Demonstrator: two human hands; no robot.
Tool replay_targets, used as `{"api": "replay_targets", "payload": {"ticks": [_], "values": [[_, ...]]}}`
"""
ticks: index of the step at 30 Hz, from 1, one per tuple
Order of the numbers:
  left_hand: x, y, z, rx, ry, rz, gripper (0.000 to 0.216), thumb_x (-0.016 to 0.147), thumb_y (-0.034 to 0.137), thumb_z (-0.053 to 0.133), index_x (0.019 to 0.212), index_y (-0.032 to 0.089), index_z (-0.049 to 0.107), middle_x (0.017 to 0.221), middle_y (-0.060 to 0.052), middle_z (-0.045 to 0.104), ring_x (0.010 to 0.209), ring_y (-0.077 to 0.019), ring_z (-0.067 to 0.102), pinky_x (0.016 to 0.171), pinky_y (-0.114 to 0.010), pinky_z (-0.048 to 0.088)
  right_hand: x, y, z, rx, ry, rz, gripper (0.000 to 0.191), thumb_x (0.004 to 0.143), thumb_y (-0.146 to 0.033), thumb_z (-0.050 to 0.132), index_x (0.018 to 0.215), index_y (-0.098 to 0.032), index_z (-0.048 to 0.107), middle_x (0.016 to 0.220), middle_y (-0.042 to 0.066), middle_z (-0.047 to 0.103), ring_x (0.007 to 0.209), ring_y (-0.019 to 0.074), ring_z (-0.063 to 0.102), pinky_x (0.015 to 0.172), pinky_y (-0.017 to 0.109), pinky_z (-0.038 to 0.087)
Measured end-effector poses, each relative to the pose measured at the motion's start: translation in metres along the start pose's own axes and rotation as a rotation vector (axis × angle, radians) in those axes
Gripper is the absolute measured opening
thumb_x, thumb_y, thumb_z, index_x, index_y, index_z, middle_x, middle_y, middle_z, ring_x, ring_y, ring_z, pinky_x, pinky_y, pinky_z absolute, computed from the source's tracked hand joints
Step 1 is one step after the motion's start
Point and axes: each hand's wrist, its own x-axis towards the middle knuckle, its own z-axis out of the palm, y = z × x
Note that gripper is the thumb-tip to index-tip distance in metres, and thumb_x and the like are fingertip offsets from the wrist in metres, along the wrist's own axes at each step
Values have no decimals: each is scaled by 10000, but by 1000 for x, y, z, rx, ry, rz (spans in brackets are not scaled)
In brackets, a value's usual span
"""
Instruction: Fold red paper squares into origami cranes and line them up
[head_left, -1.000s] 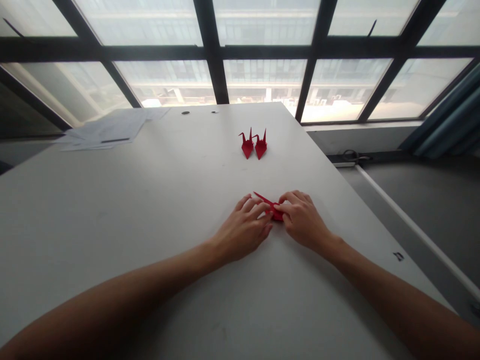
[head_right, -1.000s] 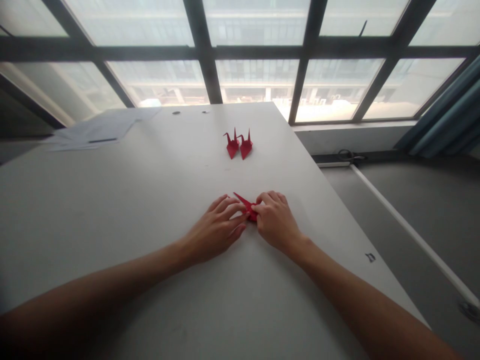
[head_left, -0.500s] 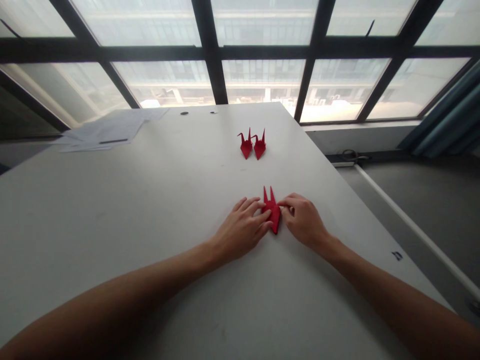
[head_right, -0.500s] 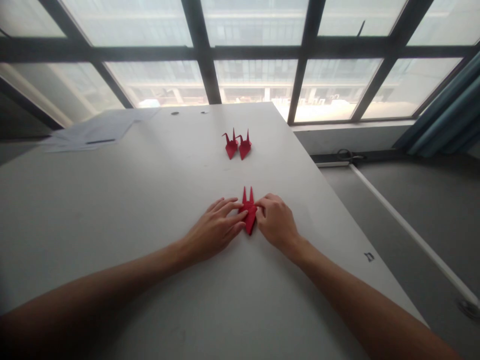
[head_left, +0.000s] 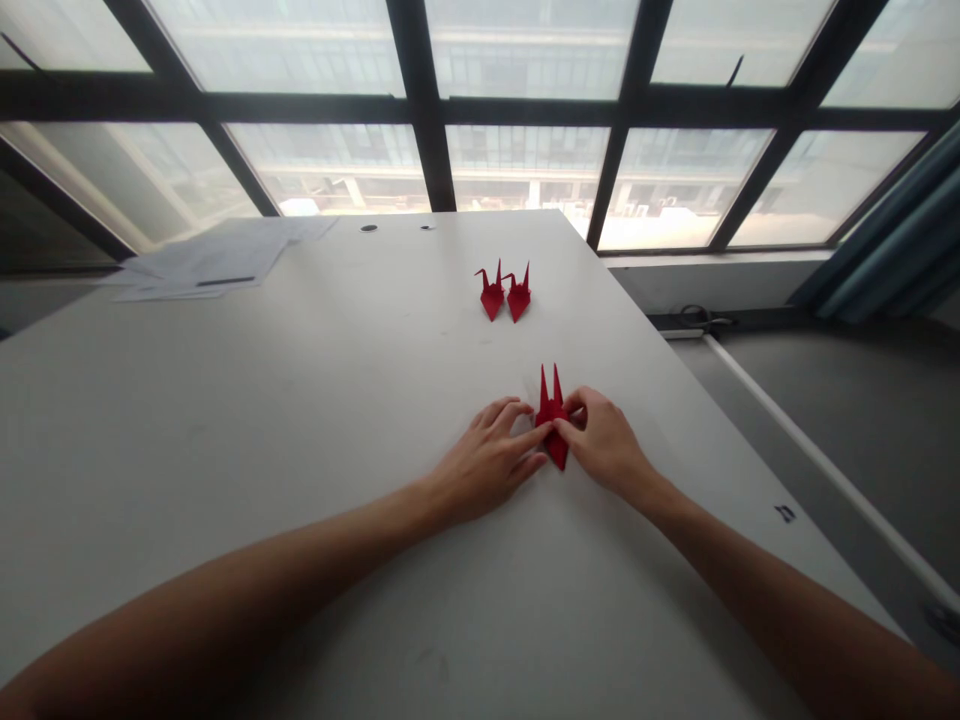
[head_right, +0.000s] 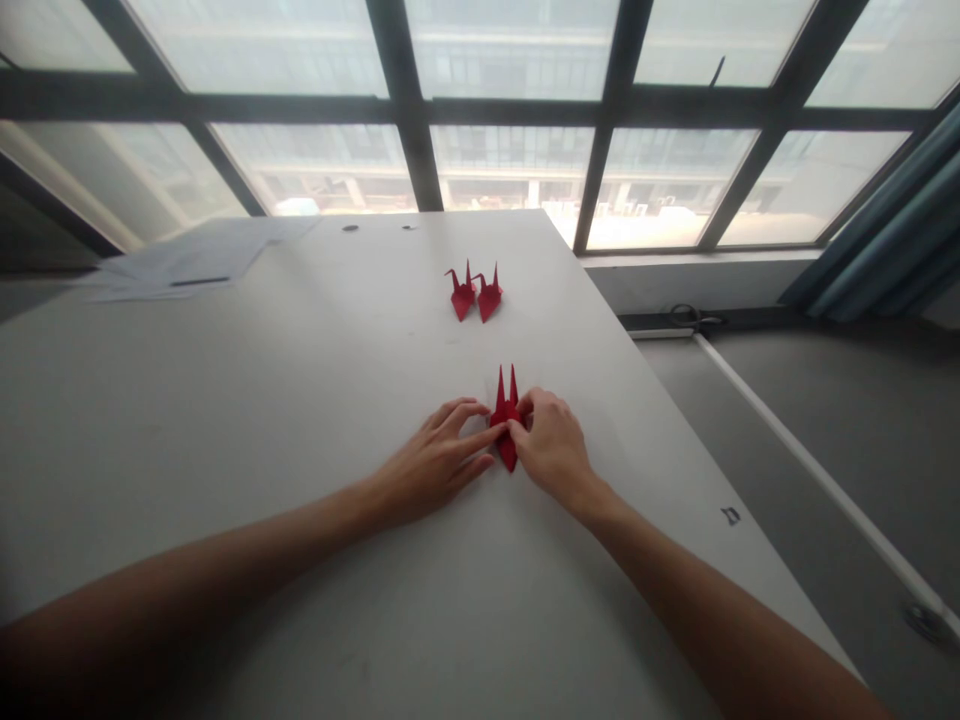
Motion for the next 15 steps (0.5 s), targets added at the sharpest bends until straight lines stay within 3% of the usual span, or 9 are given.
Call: {"api": "replay_targets", "payload": {"ticks": [8, 11, 13, 15], "values": [[3, -4, 4, -188, 29, -23, 354, 971, 307, 537, 1320, 263, 571, 1372, -94, 540, 1347, -284, 417, 1140, -504, 350, 7, 2, -2, 542, 35, 64, 301, 712, -186, 680, 985, -195, 553, 754, -2, 647, 675, 165, 630, 630, 293, 516], [8, -6, 2, -474, 163, -188, 346, 925, 302, 611, 1260, 231, 565, 1296, -92, 600, 1226, -250, 541, 1068, -458, 436, 8, -4, -4, 740, 59, 93, 425, 703, -224, 724, 1081, -205, 532, 770, -12, 641, 700, 173, 637, 653, 312, 540], [12, -8, -1, -721, 248, -327, 396, 898, 337, 648, 1258, 205, 547, 1199, -94, 647, 1076, -225, 626, 940, -402, 519, 6, -9, -5, 855, 23, 97, 456, 697, -242, 753, 1097, -213, 537, 784, -15, 641, 726, 175, 641, 684, 327, 553], [15, -8, -5, -915, 229, -398, 379, 878, 387, 669, 1184, 175, 600, 1071, -85, 691, 929, -205, 660, 808, -336, 542, 3, -14, -4, 940, -25, 85, 460, 697, -252, 773, 1097, -217, 549, 781, -21, 635, 735, 167, 632, 704, 329, 554]]}}
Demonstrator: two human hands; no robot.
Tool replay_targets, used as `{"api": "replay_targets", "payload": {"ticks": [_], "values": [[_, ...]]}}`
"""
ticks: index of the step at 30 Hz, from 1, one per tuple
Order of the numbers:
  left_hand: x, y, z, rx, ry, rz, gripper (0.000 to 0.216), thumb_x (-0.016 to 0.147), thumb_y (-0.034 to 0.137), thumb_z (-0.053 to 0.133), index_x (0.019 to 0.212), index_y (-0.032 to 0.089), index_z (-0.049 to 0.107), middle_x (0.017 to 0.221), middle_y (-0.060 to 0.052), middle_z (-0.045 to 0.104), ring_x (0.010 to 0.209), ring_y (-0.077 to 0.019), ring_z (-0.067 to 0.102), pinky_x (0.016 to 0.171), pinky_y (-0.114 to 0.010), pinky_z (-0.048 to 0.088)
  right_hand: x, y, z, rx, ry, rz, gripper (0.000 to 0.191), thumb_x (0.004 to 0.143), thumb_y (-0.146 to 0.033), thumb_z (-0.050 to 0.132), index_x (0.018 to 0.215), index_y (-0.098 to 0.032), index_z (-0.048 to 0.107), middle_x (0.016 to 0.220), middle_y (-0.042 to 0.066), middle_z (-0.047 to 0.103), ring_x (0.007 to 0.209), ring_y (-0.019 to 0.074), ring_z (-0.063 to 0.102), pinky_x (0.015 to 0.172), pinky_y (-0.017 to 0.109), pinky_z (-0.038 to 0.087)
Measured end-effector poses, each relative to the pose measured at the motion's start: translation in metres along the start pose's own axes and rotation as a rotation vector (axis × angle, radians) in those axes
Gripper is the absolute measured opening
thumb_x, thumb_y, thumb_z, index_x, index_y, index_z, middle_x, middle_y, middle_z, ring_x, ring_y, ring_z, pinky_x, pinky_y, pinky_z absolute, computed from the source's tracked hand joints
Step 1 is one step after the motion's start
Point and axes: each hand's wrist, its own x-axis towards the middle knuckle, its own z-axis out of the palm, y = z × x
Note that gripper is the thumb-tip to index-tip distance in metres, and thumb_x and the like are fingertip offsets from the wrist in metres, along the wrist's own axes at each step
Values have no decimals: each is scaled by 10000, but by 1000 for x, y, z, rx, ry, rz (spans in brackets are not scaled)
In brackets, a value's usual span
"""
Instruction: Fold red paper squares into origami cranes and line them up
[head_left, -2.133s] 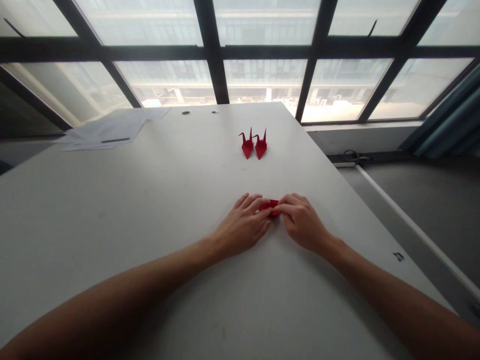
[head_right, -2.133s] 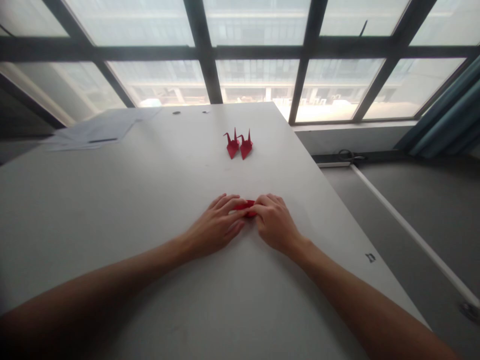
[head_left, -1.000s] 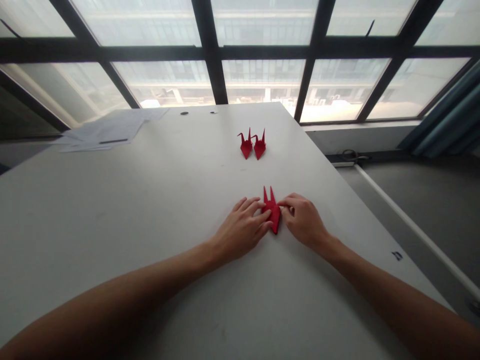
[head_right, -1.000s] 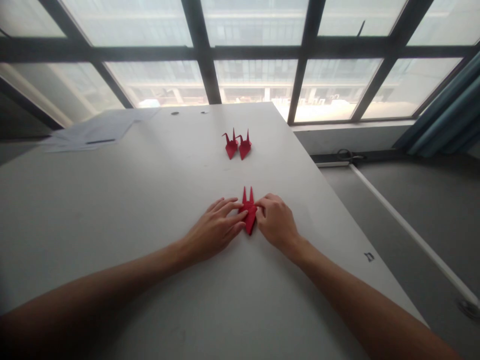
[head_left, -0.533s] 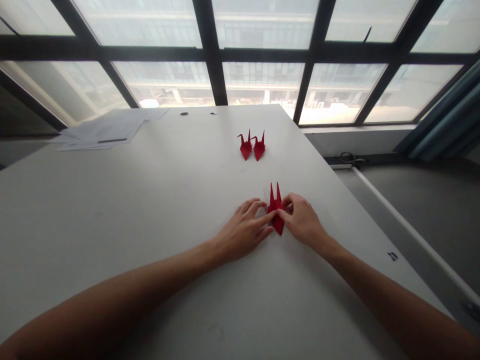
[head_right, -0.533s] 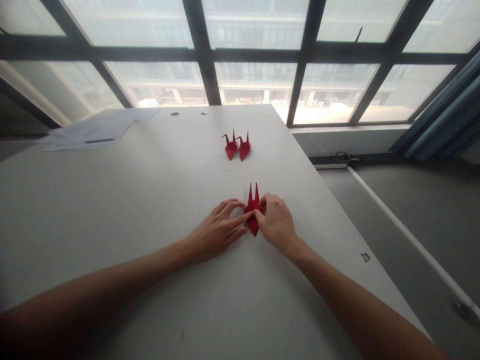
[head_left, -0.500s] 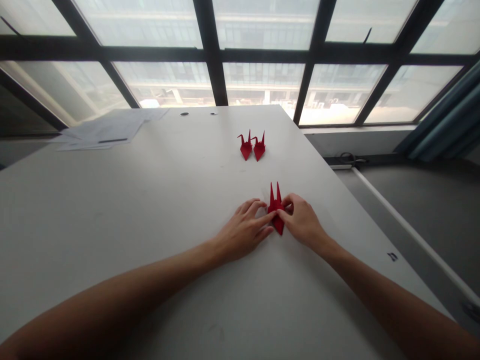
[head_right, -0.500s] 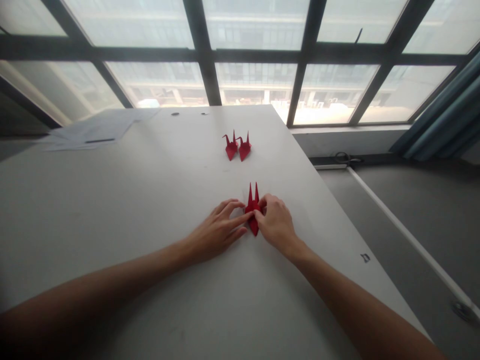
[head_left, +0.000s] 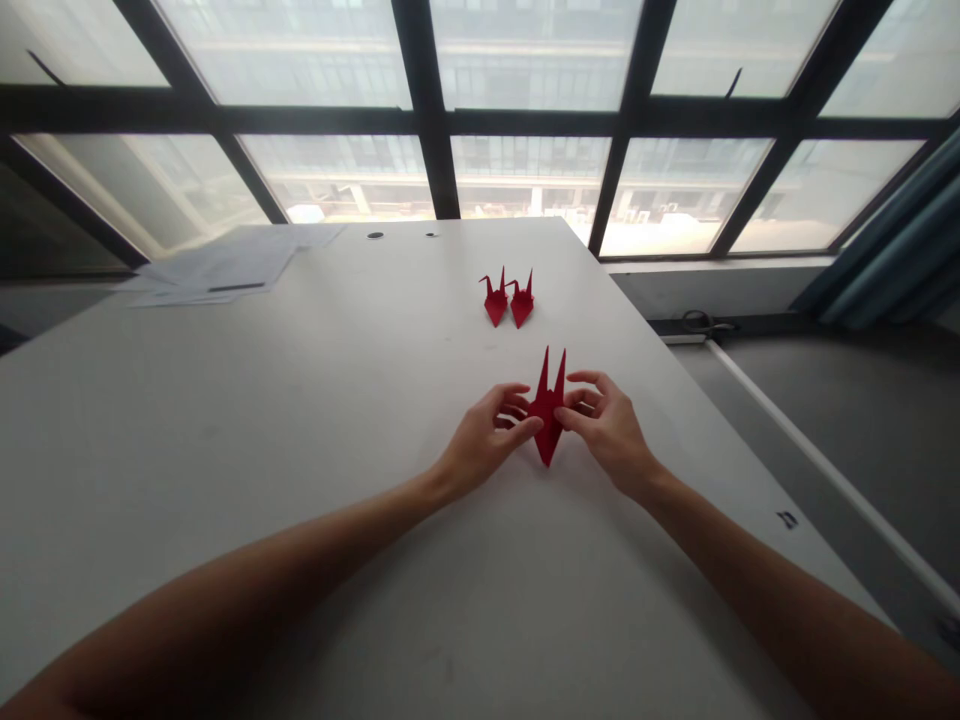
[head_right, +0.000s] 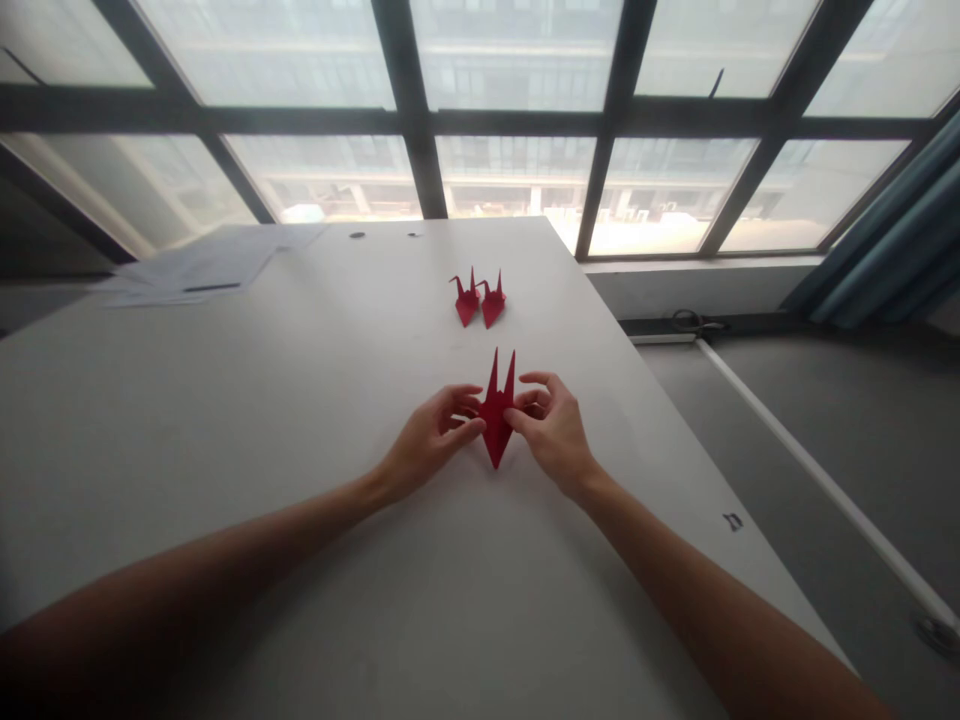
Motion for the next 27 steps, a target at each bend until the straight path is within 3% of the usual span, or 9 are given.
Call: {"api": "replay_targets", "payload": {"ticks": [3, 6, 11, 21, 27], "values": [[1, 4, -1, -119, -42, -100, 309, 851, 439, 690, 912, 136, 695, 831, -50, 699, 737, -164, 630, 663, -264, 493, -6, -1, 8, 63, -58, -3, 463, 706, -267, 793, 1110, -220, 571, 792, -20, 642, 750, 157, 619, 717, 316, 541], [0, 4, -1, -239, 20, -158, 328, 822, 448, 720, 782, 124, 690, 729, -32, 669, 643, -130, 580, 594, -236, 445, -11, 0, 13, 67, -98, 56, 371, 749, -346, 779, 1054, -202, 628, 831, 10, 672, 739, 154, 618, 682, 297, 522], [1, 1, -1, -315, 32, -168, 321, 808, 443, 730, 775, 125, 705, 734, -43, 675, 643, -126, 573, 597, -239, 447, -11, 3, 14, -64, -103, 105, 296, 771, -438, 757, 710, -162, 667, 635, -2, 621, 565, 112, 512, 536, 253, 412], [-1, -1, 0, -214, 111, -151, 364, 843, 471, 681, 716, 130, 688, 652, -21, 638, 576, -106, 523, 546, -228, 410, -4, 6, 14, -40, -123, 78, 252, 785, -395, 746, 718, -171, 651, 663, -2, 635, 597, 124, 529, 564, 258, 403], [1, -2, -1, -205, 92, -138, 305, 839, 439, 689, 861, 137, 726, 771, -45, 690, 653, -130, 576, 589, -241, 447, -4, 6, 17, -44, -87, 34, 259, 782, -370, 747, 665, -171, 631, 597, -28, 582, 550, 103, 464, 527, 247, 362]]}}
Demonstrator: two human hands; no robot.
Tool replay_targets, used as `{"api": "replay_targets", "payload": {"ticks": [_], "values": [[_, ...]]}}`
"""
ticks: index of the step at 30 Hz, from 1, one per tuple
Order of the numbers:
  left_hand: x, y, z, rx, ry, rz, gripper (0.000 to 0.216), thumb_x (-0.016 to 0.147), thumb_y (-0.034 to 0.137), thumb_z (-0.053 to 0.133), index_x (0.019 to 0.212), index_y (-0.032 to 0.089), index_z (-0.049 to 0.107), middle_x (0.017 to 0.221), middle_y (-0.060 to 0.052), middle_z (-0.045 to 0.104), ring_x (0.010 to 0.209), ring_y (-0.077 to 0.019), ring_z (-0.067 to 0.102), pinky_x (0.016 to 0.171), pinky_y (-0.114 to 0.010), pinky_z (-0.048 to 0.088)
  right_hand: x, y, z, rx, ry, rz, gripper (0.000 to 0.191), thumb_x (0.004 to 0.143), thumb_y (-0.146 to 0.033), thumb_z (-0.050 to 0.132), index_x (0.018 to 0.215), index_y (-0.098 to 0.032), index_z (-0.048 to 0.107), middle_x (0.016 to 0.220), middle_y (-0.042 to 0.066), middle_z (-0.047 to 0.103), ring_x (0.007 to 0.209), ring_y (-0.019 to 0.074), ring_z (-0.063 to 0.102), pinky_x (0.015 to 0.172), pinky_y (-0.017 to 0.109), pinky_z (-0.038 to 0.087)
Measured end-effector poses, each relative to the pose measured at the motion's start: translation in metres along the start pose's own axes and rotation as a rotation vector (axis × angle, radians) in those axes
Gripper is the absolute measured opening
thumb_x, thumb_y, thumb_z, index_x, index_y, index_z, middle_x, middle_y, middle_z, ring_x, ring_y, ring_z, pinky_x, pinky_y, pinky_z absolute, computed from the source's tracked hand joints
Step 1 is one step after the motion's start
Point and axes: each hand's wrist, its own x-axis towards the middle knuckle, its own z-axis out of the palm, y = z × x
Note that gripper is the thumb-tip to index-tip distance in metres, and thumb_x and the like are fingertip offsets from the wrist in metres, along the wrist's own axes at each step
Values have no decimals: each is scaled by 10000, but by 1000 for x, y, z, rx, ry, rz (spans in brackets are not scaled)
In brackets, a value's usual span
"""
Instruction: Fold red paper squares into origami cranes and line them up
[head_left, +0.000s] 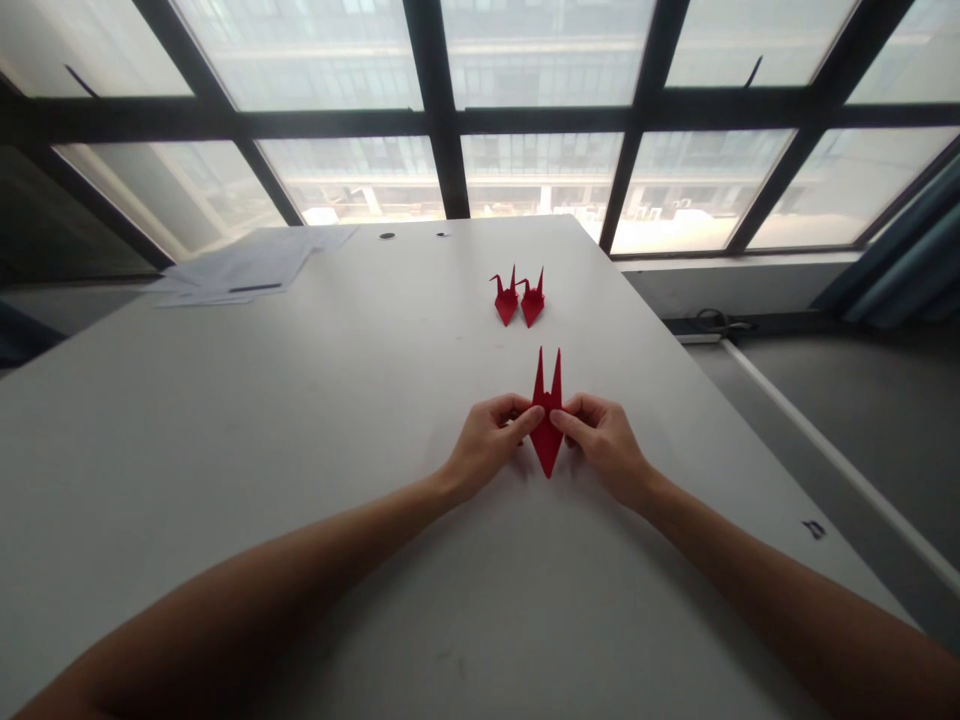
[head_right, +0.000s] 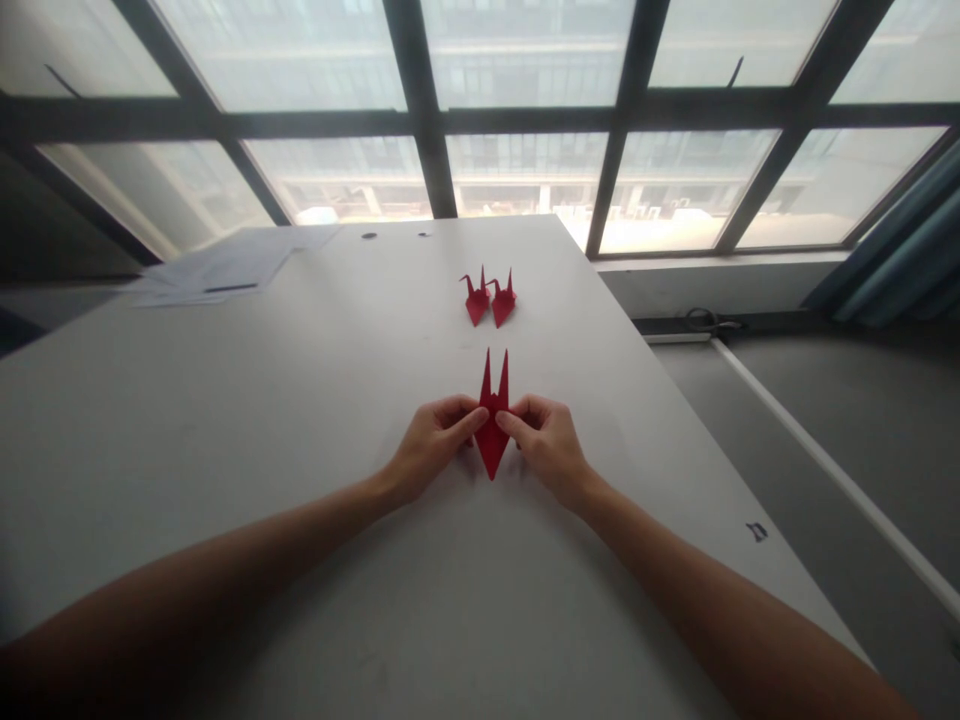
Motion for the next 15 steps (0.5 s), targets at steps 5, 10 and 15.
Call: {"api": "replay_targets", "payload": {"ticks": [5, 10, 15], "values": [[0, 0, -1, -5, 33, -7, 288, 811, 417, 720, 796, 129, 727, 734, -48, 687, 638, -134, 578, 578, -246, 452, 1, 6, 1, -37, -23, -18, 236, 805, -390, 725, 744, -172, 658, 690, -1, 643, 605, 123, 528, 552, 254, 397], [-1, 0, 0, -26, 30, -6, 312, 815, 435, 712, 765, 126, 718, 711, -45, 679, 621, -126, 573, 570, -241, 446, 2, 8, 0, -57, -39, -25, 247, 804, -401, 726, 748, -169, 664, 698, 5, 649, 615, 129, 544, 568, 259, 418], [1, 1, 0, 18, 13, 5, 306, 834, 437, 692, 813, 133, 725, 741, -44, 682, 635, -128, 571, 567, -238, 445, 0, 5, 0, -25, -25, -12, 254, 797, -408, 732, 737, -171, 664, 699, 14, 662, 616, 138, 560, 569, 263, 432]]}}
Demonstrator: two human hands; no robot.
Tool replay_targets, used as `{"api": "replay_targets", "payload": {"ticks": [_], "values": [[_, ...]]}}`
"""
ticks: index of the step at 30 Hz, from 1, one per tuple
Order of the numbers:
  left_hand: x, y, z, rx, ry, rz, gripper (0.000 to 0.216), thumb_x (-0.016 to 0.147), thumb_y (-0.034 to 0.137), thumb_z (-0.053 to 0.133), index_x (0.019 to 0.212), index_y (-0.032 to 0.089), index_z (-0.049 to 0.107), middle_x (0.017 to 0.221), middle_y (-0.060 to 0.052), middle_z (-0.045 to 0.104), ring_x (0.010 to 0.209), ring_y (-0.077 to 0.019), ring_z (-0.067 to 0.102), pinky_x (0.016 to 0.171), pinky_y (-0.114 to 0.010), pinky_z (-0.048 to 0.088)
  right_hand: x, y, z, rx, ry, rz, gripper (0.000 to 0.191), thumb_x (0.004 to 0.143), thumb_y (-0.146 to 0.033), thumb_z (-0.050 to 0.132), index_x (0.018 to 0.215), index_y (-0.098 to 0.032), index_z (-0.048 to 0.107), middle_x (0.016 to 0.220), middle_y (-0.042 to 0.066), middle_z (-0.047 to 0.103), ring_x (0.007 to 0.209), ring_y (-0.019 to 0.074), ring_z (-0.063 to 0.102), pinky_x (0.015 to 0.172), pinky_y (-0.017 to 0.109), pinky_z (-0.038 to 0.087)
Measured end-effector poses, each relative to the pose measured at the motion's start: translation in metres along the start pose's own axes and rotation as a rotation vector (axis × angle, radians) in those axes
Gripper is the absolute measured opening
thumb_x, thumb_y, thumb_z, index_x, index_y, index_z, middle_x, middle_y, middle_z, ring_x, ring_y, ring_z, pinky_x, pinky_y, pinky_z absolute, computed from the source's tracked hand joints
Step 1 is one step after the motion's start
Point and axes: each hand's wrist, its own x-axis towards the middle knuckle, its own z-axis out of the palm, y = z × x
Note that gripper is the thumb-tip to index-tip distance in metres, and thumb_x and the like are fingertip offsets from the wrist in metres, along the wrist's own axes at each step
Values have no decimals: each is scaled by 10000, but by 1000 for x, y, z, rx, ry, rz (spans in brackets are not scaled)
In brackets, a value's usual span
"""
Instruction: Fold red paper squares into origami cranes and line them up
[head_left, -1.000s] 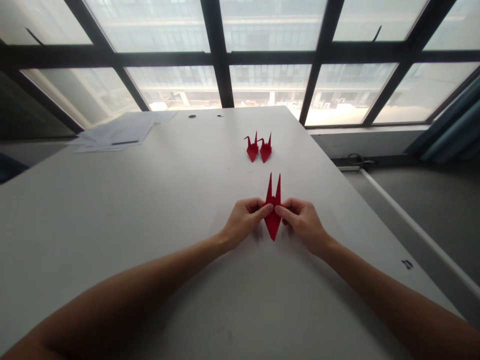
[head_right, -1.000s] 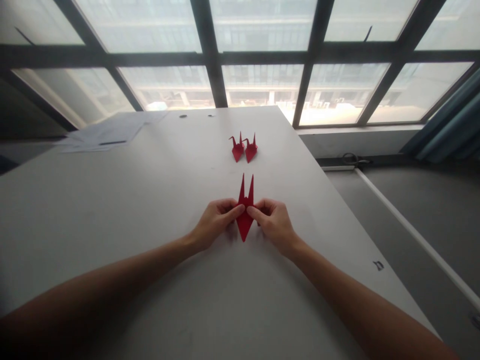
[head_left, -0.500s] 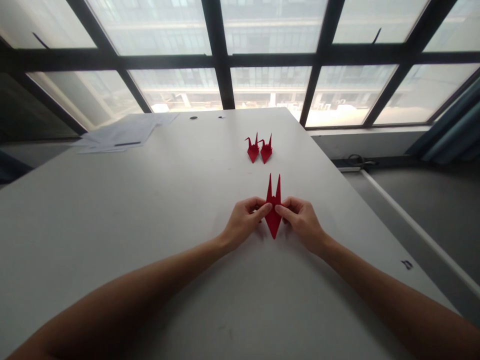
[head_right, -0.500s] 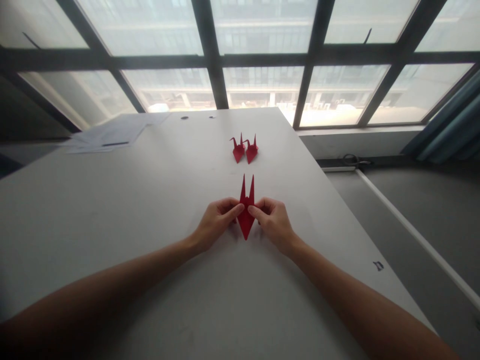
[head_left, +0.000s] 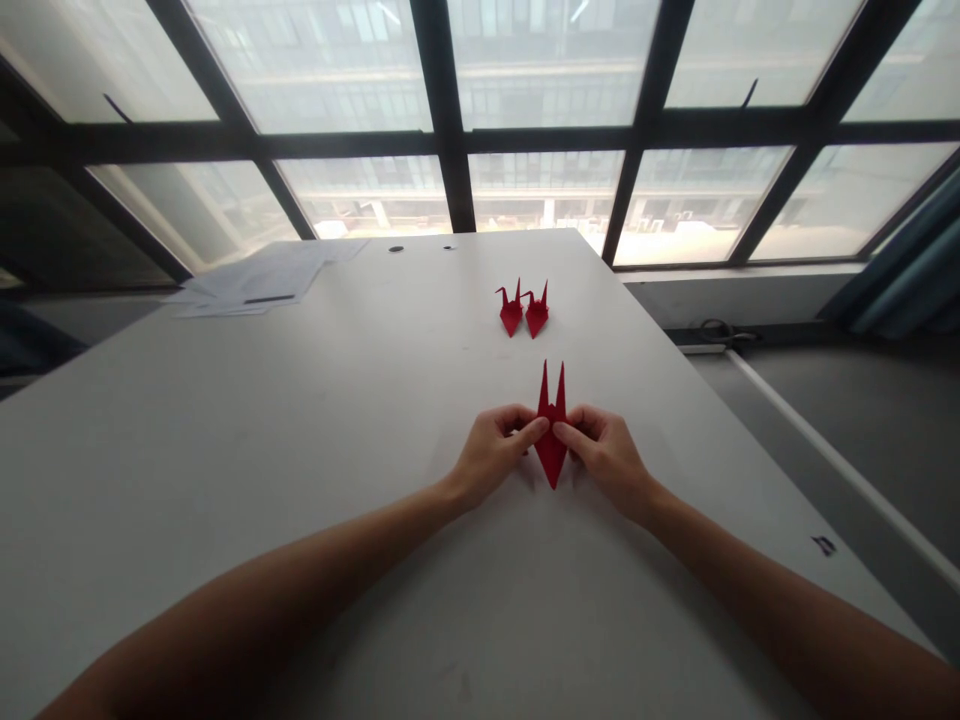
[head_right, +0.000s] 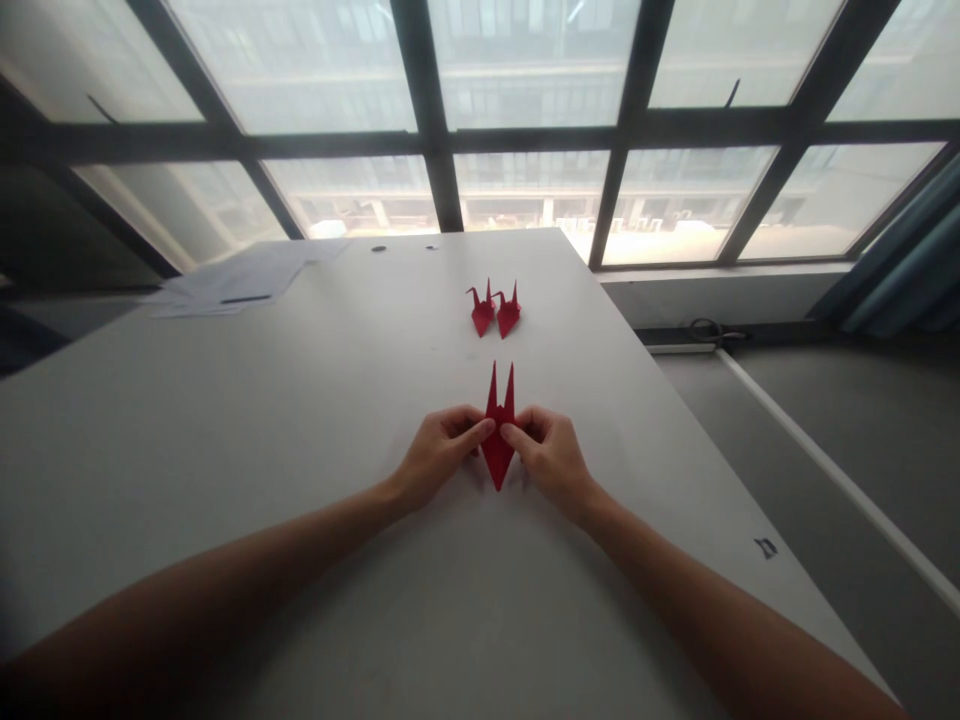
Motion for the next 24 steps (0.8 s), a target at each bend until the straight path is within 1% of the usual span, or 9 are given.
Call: {"api": "replay_targets", "payload": {"ticks": [4, 8, 12, 14, 17, 20, 22, 24], "values": [[1, -1, 1, 0, 12, -2, 316, 826, 444, 702, 786, 130, 716, 724, -43, 674, 628, -132, 571, 569, -246, 453, -1, -2, 0, -8, -10, 19, 270, 807, -440, 721, 821, -172, 692, 755, 26, 687, 646, 151, 586, 581, 269, 455], [1, -1, 2, 6, 9, 4, 329, 829, 449, 698, 755, 129, 710, 698, -38, 667, 615, -132, 575, 561, -251, 462, -1, -1, 1, -7, 13, 20, 302, 788, -464, 739, 780, -166, 687, 727, 29, 682, 634, 155, 585, 578, 273, 462], [1, 0, 1, -6, -42, 0, 322, 834, 449, 695, 870, 132, 733, 768, -47, 696, 650, -135, 598, 577, -247, 477, -2, 0, 1, 13, 45, -1, 300, 781, -450, 751, 740, -163, 675, 701, 27, 670, 614, 143, 569, 564, 266, 449], [1, -1, 0, -8, -56, -8, 327, 838, 446, 692, 896, 127, 732, 788, -55, 700, 661, -136, 601, 579, -244, 474, -3, 0, 1, 22, 45, 1, 299, 782, -449, 750, 738, -163, 673, 695, 24, 668, 607, 140, 566, 557, 263, 448], [1, -2, 0, 1, -51, -16, 311, 840, 427, 693, 854, 118, 728, 767, -56, 693, 648, -129, 588, 580, -241, 461, -3, -1, 0, 30, 24, 12, 291, 790, -449, 742, 766, -164, 684, 712, 28, 679, 627, 147, 587, 576, 267, 469], [0, -3, 0, 3, -17, -19, 304, 838, 419, 699, 810, 117, 720, 734, -47, 683, 630, -122, 576, 583, -240, 451, -3, 0, 0, 13, -5, 12, 293, 800, -459, 729, 814, -167, 701, 755, 35, 696, 663, 158, 610, 605, 275, 489], [0, -3, 0, -2, -10, -24, 304, 829, 419, 711, 803, 116, 716, 734, -47, 682, 634, -124, 581, 589, -241, 454, -2, 1, -1, -4, -16, 8, 295, 800, -461, 728, 813, -167, 704, 764, 37, 700, 663, 156, 609, 605, 275, 487], [0, -3, 0, -15, -31, -26, 300, 823, 419, 718, 808, 119, 711, 745, -49, 684, 644, -129, 592, 595, -243, 460, -1, 2, 0, -11, -13, 2, 290, 795, -453, 734, 785, -165, 702, 750, 35, 695, 648, 151, 599, 596, 273, 476]]}}
